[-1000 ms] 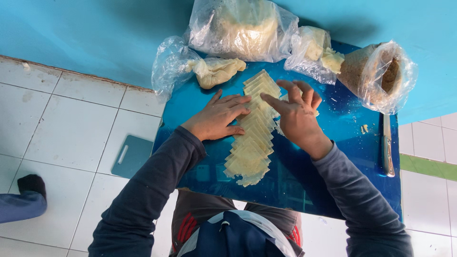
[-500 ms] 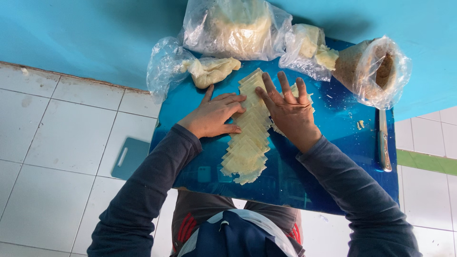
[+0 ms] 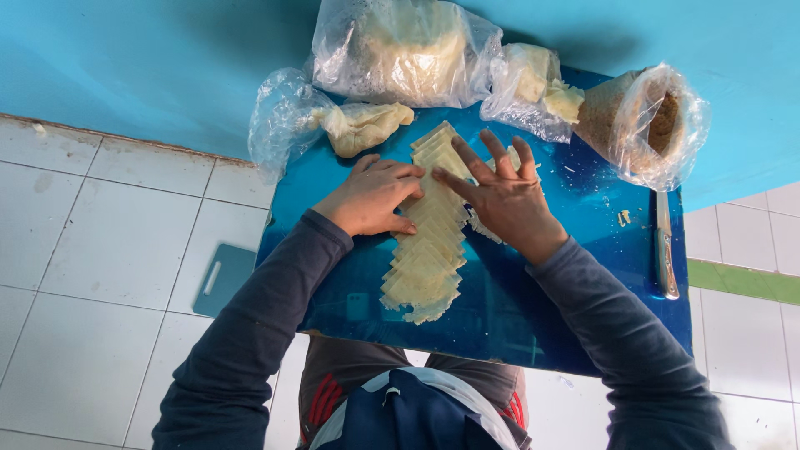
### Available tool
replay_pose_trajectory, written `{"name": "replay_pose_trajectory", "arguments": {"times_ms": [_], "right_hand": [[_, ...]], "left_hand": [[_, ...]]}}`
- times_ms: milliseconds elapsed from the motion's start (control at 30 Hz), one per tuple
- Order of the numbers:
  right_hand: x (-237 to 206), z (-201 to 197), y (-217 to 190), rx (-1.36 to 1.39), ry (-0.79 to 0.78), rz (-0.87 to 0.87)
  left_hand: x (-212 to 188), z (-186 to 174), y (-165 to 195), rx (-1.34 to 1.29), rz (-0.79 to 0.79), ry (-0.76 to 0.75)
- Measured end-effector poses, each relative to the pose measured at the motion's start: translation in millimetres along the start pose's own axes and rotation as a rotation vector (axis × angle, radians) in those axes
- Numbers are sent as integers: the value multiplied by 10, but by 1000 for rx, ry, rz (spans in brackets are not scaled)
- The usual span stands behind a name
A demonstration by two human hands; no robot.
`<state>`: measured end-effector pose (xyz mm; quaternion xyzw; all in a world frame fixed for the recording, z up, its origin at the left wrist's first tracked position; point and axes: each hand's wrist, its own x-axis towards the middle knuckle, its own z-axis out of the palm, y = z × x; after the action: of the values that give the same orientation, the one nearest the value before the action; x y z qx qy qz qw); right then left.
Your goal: The person sits with a blue board on their lap, tears thin pale dough sheets by hand into smaller pieces, and lays the pieces in overlapping herringbone rows on the board, building up two columns of arranged sheets. Plastic-wrapped dough and a cone-shaped bag of filling sit at the top of the board.
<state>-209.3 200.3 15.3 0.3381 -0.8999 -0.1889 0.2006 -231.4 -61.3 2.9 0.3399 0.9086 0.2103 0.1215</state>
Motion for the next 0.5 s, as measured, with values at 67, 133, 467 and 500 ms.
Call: {"name": "replay_pose_trajectory", "arguments": {"times_ms": [67, 133, 467, 500], "right_hand": [[56, 32, 44, -24, -28, -1], [94, 50, 74, -49, -32, 4], [110, 151, 101, -225, 55, 40], [104, 152, 114, -136, 75, 79]], "left_hand": [[32, -33, 38, 21, -22, -29], [70, -69, 74, 36, -49, -68], [111, -36, 55, 1, -40, 18], [107, -23, 40, -19, 1, 87]]}}
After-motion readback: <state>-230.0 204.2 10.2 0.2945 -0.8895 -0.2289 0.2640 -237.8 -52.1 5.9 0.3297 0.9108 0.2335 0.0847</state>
